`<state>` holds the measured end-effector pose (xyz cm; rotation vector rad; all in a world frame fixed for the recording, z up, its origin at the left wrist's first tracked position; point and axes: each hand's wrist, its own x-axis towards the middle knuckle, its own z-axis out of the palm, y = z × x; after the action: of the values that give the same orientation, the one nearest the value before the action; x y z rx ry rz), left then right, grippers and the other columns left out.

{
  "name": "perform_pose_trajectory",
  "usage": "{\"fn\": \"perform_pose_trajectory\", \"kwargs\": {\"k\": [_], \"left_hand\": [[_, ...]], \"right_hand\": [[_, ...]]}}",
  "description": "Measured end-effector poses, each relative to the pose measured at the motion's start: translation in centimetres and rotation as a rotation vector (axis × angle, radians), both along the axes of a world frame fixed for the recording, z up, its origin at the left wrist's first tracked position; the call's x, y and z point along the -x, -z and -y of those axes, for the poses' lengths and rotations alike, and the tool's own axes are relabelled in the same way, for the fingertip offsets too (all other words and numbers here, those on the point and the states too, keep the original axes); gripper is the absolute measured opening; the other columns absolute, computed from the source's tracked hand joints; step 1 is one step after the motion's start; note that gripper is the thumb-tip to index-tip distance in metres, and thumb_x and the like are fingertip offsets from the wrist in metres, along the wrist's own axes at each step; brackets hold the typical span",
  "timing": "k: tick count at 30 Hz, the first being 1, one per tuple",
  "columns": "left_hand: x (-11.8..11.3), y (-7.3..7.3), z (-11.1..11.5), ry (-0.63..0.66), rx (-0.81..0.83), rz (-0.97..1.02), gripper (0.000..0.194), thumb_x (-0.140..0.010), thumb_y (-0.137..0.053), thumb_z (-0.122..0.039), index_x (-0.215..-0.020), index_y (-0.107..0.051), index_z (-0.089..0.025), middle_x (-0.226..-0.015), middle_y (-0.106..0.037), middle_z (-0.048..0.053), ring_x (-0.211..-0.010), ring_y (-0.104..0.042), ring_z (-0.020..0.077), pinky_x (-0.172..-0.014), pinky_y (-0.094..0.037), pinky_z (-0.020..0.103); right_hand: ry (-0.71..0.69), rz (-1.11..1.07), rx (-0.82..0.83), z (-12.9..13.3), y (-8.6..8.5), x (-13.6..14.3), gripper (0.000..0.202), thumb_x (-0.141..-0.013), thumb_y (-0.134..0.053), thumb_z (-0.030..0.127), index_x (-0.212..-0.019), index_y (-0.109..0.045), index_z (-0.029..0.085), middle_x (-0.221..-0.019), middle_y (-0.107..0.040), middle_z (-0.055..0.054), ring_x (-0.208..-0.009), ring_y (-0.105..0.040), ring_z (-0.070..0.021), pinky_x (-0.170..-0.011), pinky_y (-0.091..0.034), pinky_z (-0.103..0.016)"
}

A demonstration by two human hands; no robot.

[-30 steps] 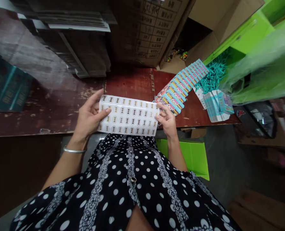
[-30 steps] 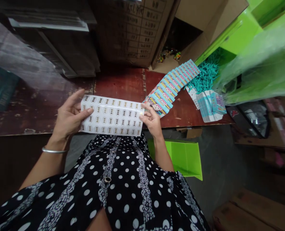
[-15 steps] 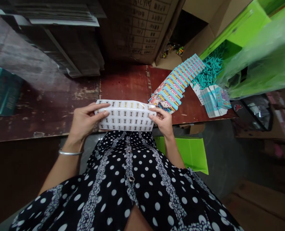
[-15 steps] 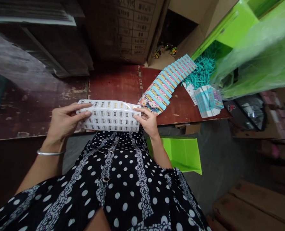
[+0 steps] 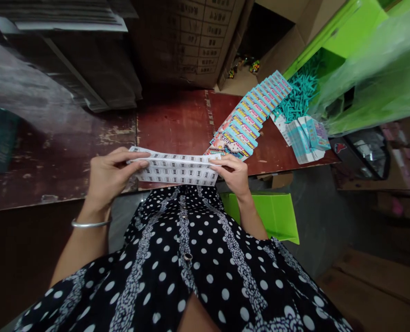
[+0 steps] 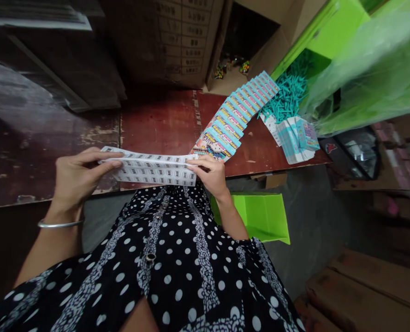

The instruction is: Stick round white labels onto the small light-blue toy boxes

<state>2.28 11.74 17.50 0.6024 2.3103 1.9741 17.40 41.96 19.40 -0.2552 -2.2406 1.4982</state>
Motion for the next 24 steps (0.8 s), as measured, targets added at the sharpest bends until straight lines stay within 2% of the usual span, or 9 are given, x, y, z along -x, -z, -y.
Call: {"fn": "perform_pose_trajectory", "kwargs": {"k": [4,6,9,10,12,14,15,21,24], "left_hand": [[0.3,0.0,0.1,-0.044,0.043,-0.120,0.008,-0.086,-0.091,-0.039,-0.088,-0.089,-0.031,-0.084,-0.073,0.000,-0.083,-0.063,0.0194,-0.082,-0.054,0.034],[0.4,0.1,0.3,-0.032,0.054,-0.208,0.008,-0.087,-0.091,-0.038,-0.087,-0.088,-0.031,-0.108,-0.076,0.003,-0.109,-0.069,0.0228,-0.104,-0.055,0.039],[0.2,0.0,0.4,0.057,0.001,-0.284,0.009,-0.089,-0.089,-0.035,-0.089,-0.084,-0.027,-0.158,-0.064,0.003,-0.157,-0.051,0.0315,-0.133,-0.040,0.051],[0.0,-0.1,0.4,0.082,-0.021,-0.270,0.009,-0.091,-0.087,-0.034,-0.091,-0.083,-0.026,-0.157,-0.066,0.004,-0.154,-0.055,0.0314,-0.132,-0.042,0.052],[-0.7,-0.3,0.1,0.053,-0.047,-0.211,0.009,-0.094,-0.085,-0.034,-0.093,-0.082,-0.025,-0.124,-0.082,0.005,-0.120,-0.075,0.0253,-0.111,-0.058,0.043],[-1.4,-0.5,-0.3,-0.052,-0.055,-0.173,0.010,-0.093,-0.085,-0.034,-0.091,-0.082,-0.024,-0.091,-0.081,0.002,-0.083,-0.072,0.0174,-0.083,-0.058,0.032],[-1.7,-0.6,-0.6,-0.108,-0.056,-0.170,0.010,-0.092,-0.086,-0.033,-0.089,-0.083,-0.024,-0.085,-0.080,0.001,-0.076,-0.069,0.0153,-0.075,-0.055,0.029],[-2.0,-0.3,-1.4,-0.211,-0.073,-0.086,0.013,-0.078,-0.089,-0.032,-0.082,-0.085,-0.021,-0.081,-0.082,0.004,-0.068,-0.068,0.0142,-0.064,-0.052,0.025],[-1.5,0.3,-1.5,-0.245,-0.076,-0.002,0.022,-0.069,-0.092,-0.037,-0.080,-0.086,-0.019,-0.076,-0.081,0.005,-0.060,-0.063,0.0131,-0.056,-0.048,0.024]], "right_hand": [[-0.007,-0.036,-0.041,0.4,-0.5,0.0,0.006,-0.091,-0.086,0.038,-0.088,-0.089,0.034,-0.091,-0.077,-0.003,-0.091,-0.069,-0.0237,-0.095,-0.060,-0.047],[0.014,-0.063,-0.087,0.5,-0.8,0.1,0.009,-0.092,-0.084,0.038,-0.085,-0.086,0.032,-0.096,-0.074,-0.003,-0.097,-0.068,-0.0241,-0.101,-0.059,-0.048],[-0.011,-0.106,-0.133,0.6,-1.0,0.3,0.013,-0.094,-0.080,0.040,-0.087,-0.081,0.029,-0.128,-0.071,-0.006,-0.129,-0.065,-0.0281,-0.122,-0.051,-0.051],[-0.042,-0.110,-0.122,0.7,-1.1,0.3,0.015,-0.096,-0.077,0.042,-0.089,-0.078,0.028,-0.134,-0.070,-0.006,-0.135,-0.063,-0.0287,-0.125,-0.048,-0.052],[-0.078,-0.094,-0.063,1.0,-1.1,0.3,0.019,-0.100,-0.072,0.046,-0.093,-0.074,0.028,-0.124,-0.073,-0.006,-0.123,-0.067,-0.0270,-0.116,-0.054,-0.049],[-0.052,-0.069,0.002,1.4,-1.0,0.2,0.022,-0.101,-0.070,0.048,-0.093,-0.070,0.028,-0.101,-0.072,-0.004,-0.098,-0.068,-0.0227,-0.096,-0.058,-0.042],[-0.024,-0.066,0.027,1.6,-1.0,0.2,0.023,-0.100,-0.071,0.048,-0.092,-0.069,0.027,-0.094,-0.071,-0.003,-0.089,-0.066,-0.0207,-0.088,-0.057,-0.039],[0.066,-0.063,0.030,1.8,-1.3,0.0,0.027,-0.095,-0.074,0.048,-0.087,-0.068,0.024,-0.082,-0.067,0.000,-0.074,-0.057,-0.0151,-0.070,-0.049,-0.031],[0.077,-0.025,0.041,1.4,-1.3,0.0,0.033,-0.093,-0.074,0.051,-0.081,-0.063,0.023,-0.070,-0.056,0.004,-0.064,-0.047,-0.0120,-0.060,-0.040,-0.029]]}}
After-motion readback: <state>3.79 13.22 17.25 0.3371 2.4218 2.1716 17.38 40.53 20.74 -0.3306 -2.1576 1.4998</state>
